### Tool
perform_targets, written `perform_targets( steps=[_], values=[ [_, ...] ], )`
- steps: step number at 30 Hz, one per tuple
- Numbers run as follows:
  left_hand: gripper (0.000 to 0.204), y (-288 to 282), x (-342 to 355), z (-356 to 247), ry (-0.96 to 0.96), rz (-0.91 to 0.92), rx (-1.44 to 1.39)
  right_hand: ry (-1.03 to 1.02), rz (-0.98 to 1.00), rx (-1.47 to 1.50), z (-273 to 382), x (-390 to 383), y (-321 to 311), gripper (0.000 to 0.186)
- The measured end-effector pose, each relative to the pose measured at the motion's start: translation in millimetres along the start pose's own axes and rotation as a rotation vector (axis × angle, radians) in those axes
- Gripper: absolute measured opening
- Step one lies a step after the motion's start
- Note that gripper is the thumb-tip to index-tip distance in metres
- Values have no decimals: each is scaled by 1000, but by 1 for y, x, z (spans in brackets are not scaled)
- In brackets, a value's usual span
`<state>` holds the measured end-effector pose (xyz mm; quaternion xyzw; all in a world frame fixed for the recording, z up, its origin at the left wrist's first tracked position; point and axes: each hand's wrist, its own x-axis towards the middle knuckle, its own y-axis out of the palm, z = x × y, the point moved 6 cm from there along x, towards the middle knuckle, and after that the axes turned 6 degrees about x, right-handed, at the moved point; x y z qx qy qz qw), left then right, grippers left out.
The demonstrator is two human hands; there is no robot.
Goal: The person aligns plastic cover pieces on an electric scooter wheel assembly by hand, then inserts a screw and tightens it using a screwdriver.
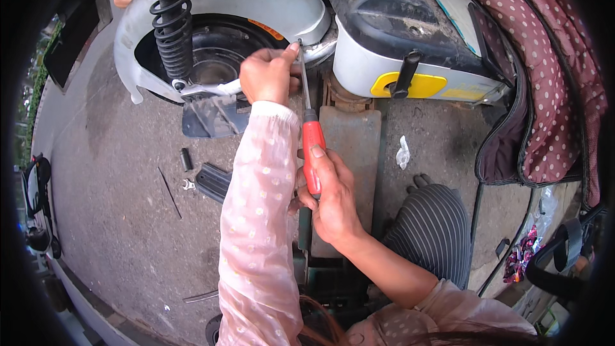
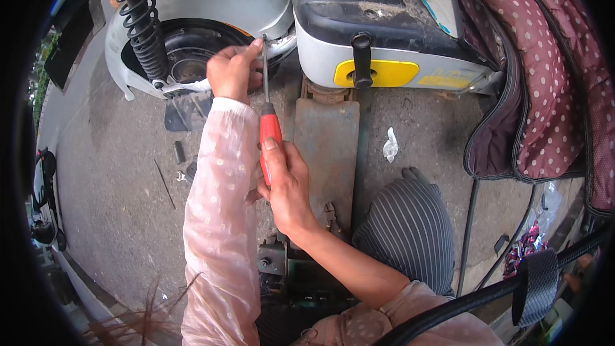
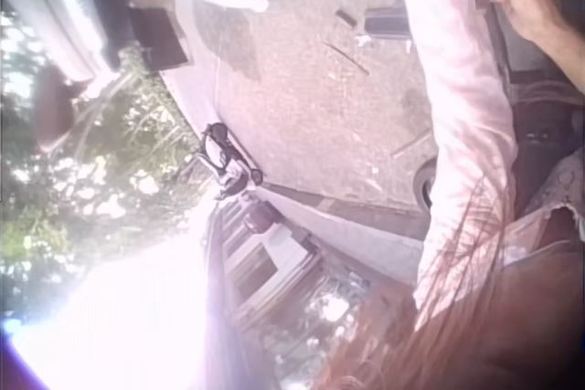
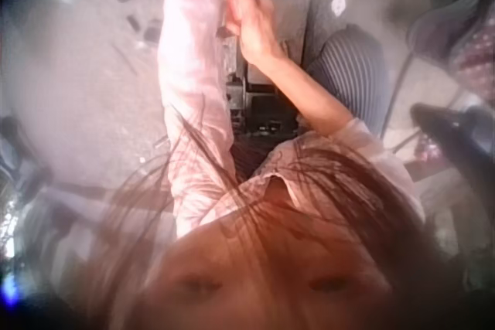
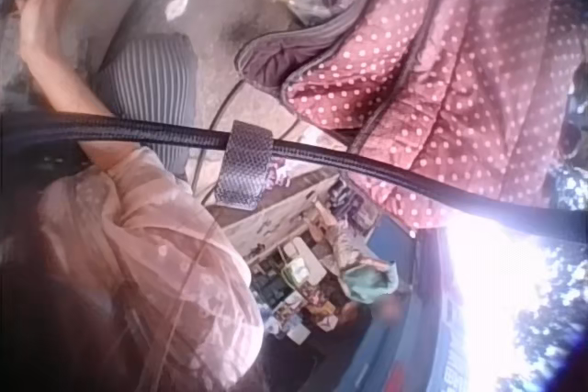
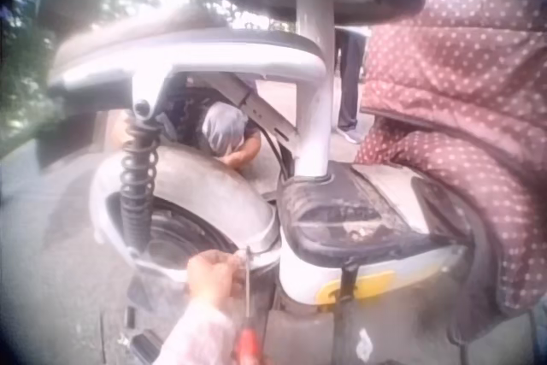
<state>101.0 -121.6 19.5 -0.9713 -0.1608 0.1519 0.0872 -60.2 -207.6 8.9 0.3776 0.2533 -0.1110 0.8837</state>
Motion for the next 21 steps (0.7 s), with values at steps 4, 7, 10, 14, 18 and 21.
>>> perform_targets(
  steps=[4, 7, 10, 14, 18, 21],
  values=[
    [24, -7, 7, -13, 268, -156, 150, 13, 25, 24, -3, -3, 6, 35],
    [22, -3, 9, -14, 281, -102, 45, -42, 29, 0, -8, 3, 4, 35],
    [20, -3, 7, -14, 266, -97, 25, -39, 35, -8, -9, 3, 3, 35],
    [20, -1, 8, -13, 262, -100, -4, -49, 42, 1, -7, 4, 4, 35],
    [21, -4, 7, -18, 341, -126, 51, -41, 52, 9, -8, 1, 9, 35],
    [22, -1, 5, -18, 361, -124, 99, 2, 52, 75, -9, -1, 11, 35]
  ],
)
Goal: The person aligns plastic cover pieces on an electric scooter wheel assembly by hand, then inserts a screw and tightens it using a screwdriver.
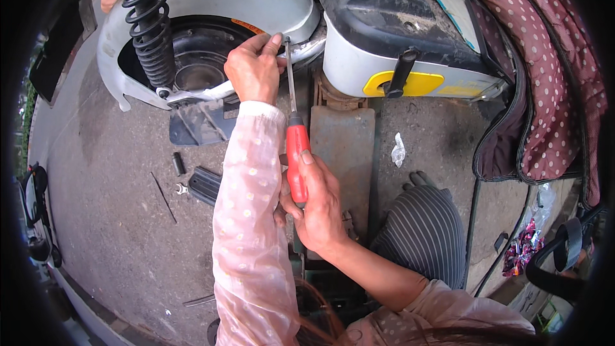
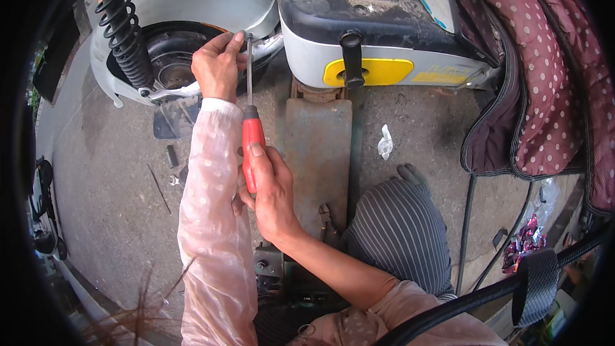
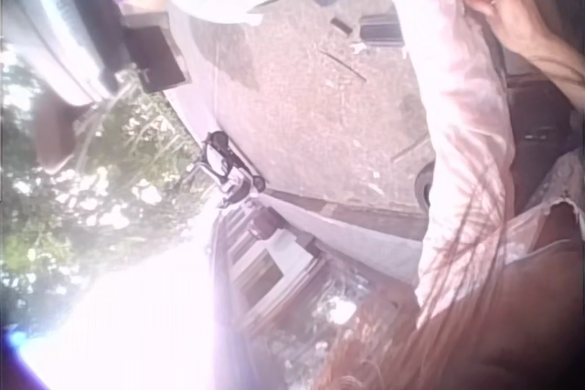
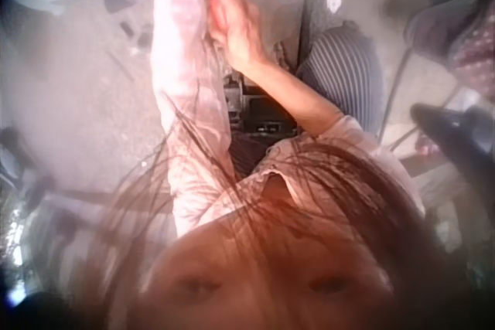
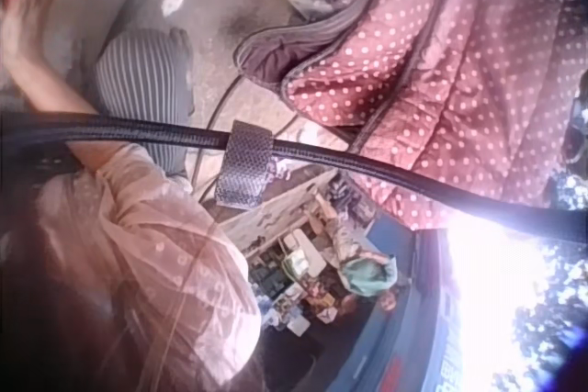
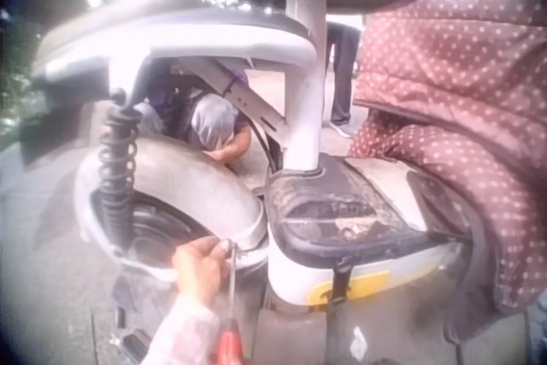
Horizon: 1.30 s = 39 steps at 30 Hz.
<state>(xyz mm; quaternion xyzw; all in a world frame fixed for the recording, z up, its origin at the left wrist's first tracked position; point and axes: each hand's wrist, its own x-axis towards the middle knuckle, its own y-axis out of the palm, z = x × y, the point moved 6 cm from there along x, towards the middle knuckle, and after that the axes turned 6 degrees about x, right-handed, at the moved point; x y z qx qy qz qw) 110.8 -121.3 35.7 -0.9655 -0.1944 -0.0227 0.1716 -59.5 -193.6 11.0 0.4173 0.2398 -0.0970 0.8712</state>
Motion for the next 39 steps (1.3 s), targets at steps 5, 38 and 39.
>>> perform_targets(
  steps=[5, 38, 39],
  values=[
    [24, -4, 4, 4, 1, 23, -31, 138, -25, 163, -4, -5, 11, 38],
    [14, 11, 8, 6, -49, 192, -262, 152, -51, 133, 13, 13, -14, 31],
    [14, 10, 9, 5, -49, 191, -261, 153, -51, 133, 15, 12, -12, 31]
  ],
)
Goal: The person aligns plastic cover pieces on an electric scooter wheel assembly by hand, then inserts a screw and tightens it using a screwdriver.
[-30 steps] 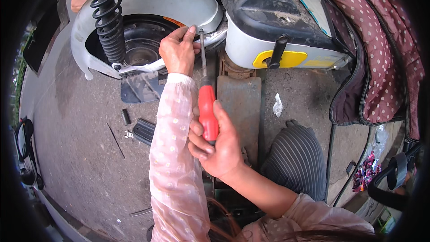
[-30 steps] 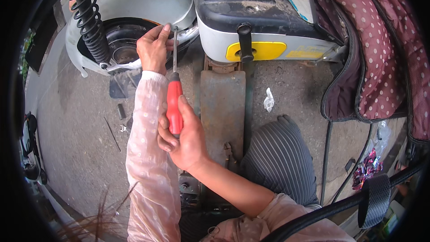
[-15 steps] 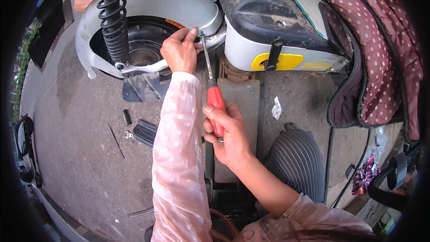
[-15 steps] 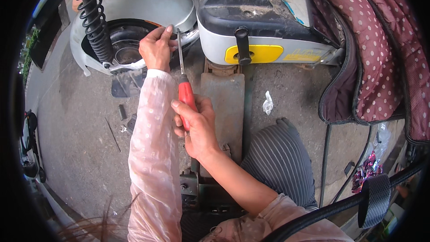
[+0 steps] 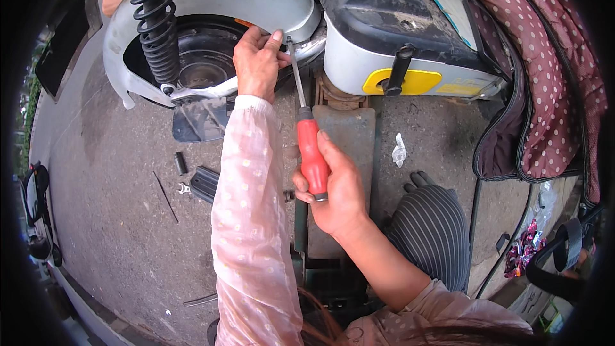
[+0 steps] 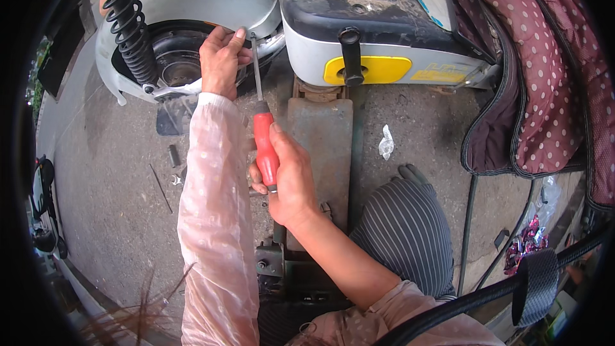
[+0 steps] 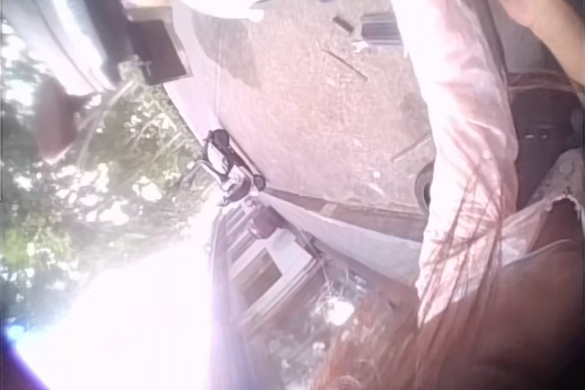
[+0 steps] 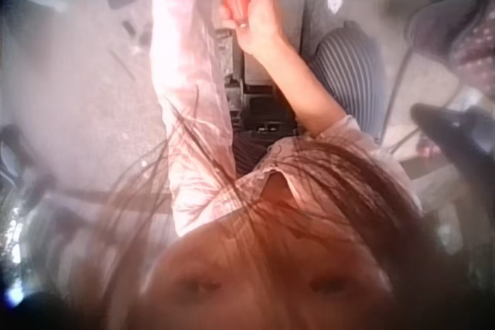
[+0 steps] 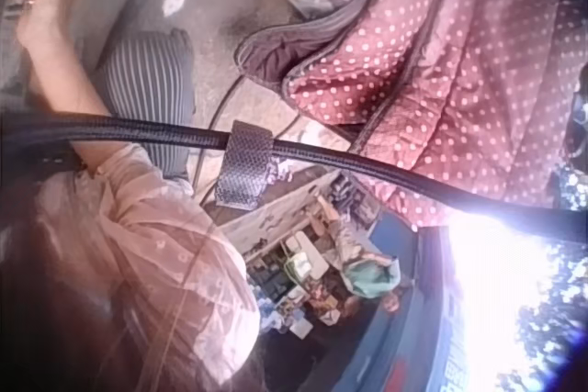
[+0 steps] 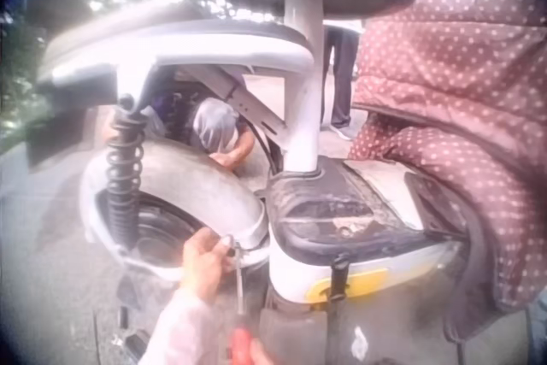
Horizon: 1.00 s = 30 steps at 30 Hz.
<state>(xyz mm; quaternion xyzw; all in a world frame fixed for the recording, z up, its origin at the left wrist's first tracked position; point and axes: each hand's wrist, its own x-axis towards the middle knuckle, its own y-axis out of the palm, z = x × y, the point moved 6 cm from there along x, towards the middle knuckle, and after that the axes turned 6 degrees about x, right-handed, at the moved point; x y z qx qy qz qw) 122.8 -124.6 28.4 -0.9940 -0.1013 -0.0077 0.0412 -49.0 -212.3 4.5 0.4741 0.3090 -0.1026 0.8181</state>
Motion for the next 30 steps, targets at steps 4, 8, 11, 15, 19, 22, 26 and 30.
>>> perform_targets(
  steps=[4, 8, 11, 15, 19, 22, 26, 30],
  values=[
    [19, -1, 4, -3, -22, 108, 18, -31, 24, 101, 7, -10, 13, 25],
    [20, 1, 4, -3, -21, 138, 21, -25, -30, 27, 5, -8, 12, 21],
    [20, -1, 5, 1, -28, 133, 21, -34, -12, 60, 8, -11, 19, 27],
    [21, 2, 3, 1, -10, 148, -36, 12, 94, 80, 4, -5, 15, 33],
    [21, -2, 1, -2, -25, 138, -42, 76, 196, 207, -9, 1, 16, 37],
    [21, -15, -12, -2, -66, 52, -49, 172, 316, 431, -11, 0, 24, 38],
    [35, -26, -41, 11, -310, 270, 36, 409, 573, 852, -16, 3, 29, 37],
    [49, -10, -95, 3, -420, 814, -316, 519, 699, 1016, -19, -3, 45, 39]
  ],
)
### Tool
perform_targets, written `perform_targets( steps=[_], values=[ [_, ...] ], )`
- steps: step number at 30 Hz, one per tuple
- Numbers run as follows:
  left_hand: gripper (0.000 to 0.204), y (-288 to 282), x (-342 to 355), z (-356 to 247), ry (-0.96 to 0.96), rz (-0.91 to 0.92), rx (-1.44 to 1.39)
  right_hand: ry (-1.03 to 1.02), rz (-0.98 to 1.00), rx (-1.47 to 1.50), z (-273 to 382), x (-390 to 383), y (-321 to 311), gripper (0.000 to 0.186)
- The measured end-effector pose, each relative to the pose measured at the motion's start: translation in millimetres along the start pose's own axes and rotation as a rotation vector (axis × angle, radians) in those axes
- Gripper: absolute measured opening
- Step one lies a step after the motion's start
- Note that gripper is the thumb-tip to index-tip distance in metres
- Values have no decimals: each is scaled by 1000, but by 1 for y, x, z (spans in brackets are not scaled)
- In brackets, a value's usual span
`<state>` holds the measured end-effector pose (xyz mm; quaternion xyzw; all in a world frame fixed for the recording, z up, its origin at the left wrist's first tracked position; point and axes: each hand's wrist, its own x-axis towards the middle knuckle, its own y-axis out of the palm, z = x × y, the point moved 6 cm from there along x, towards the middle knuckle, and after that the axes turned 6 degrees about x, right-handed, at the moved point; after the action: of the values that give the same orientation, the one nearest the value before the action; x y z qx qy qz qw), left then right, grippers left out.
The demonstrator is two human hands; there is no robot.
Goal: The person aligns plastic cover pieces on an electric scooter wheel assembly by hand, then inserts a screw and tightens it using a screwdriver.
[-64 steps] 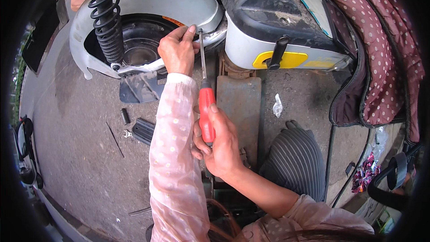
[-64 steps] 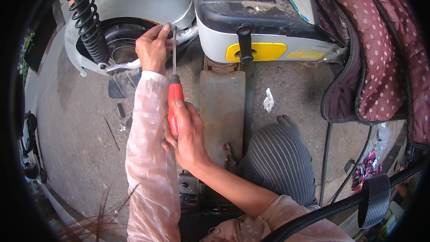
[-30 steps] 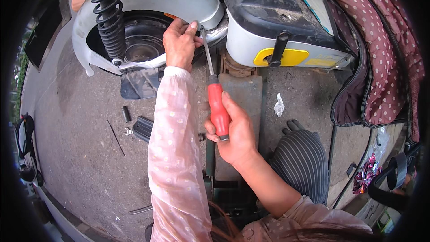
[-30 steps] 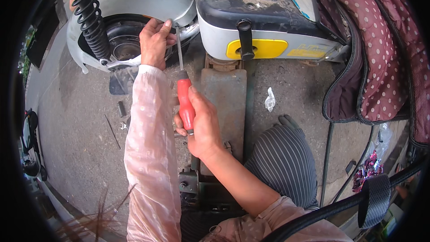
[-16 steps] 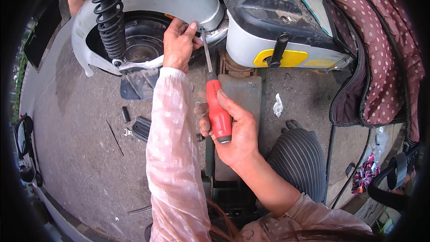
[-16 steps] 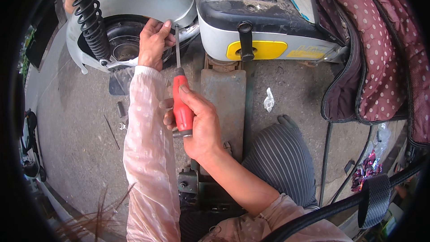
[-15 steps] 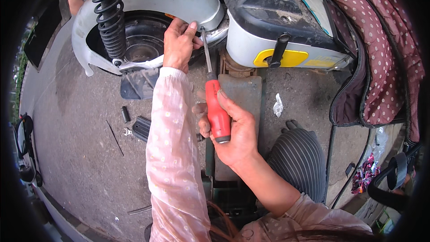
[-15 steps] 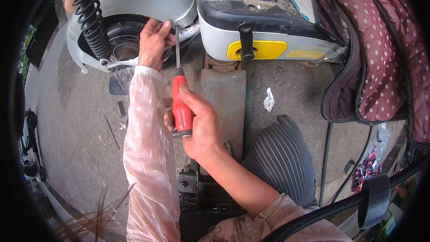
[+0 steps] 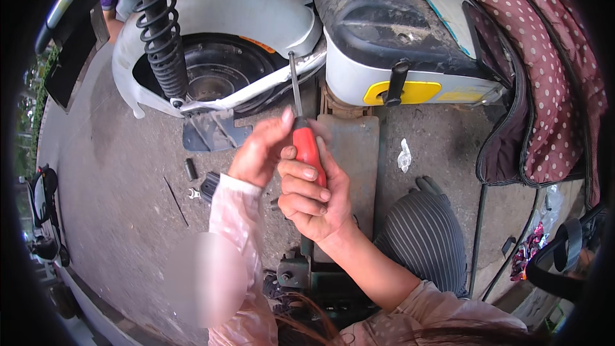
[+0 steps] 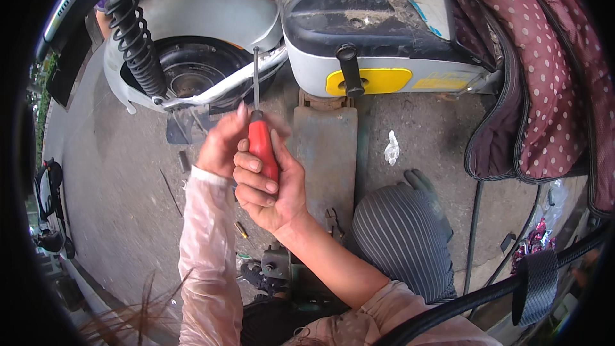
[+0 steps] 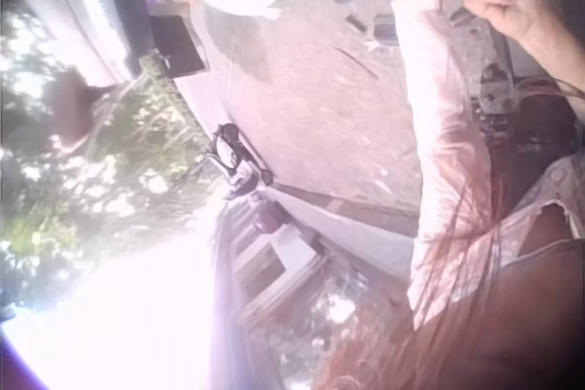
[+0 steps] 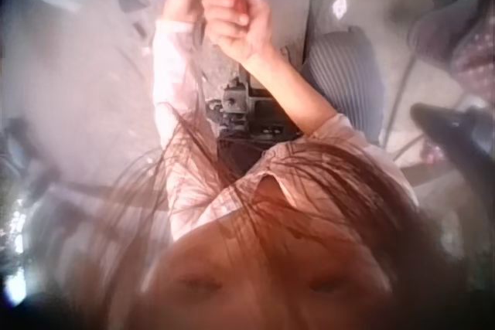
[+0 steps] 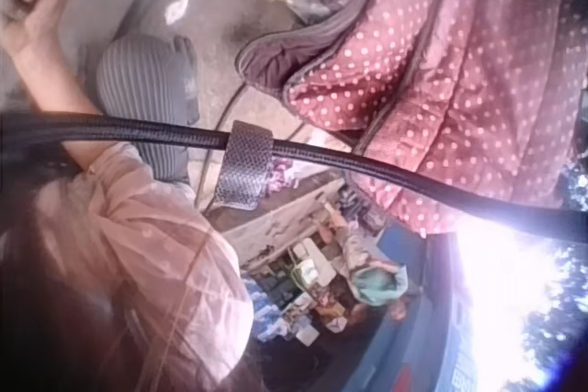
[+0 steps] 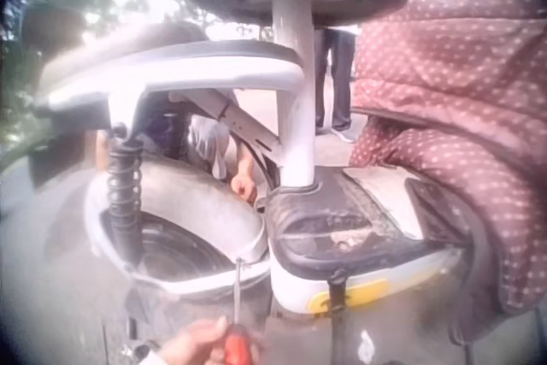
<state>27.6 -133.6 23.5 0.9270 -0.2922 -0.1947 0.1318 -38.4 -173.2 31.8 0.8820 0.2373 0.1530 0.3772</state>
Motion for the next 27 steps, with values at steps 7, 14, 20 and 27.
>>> perform_targets(
  steps=[7, 14, 20, 27],
  values=[
    [31, 5, -5, 11, -61, -56, -282, -449, -625, -710, 19, -17, -5, 45],
    [29, -16, -2, 6, 56, -366, 75, -592, -692, -1388, 20, -26, 9, 39],
    [29, 3, 8, 7, -52, -135, 8, -514, -678, -911, 28, -22, -7, 39],
    [34, -52, -13, 11, -74, -364, 348, -605, -780, -1115, 37, -71, -36, 41]
  ],
)
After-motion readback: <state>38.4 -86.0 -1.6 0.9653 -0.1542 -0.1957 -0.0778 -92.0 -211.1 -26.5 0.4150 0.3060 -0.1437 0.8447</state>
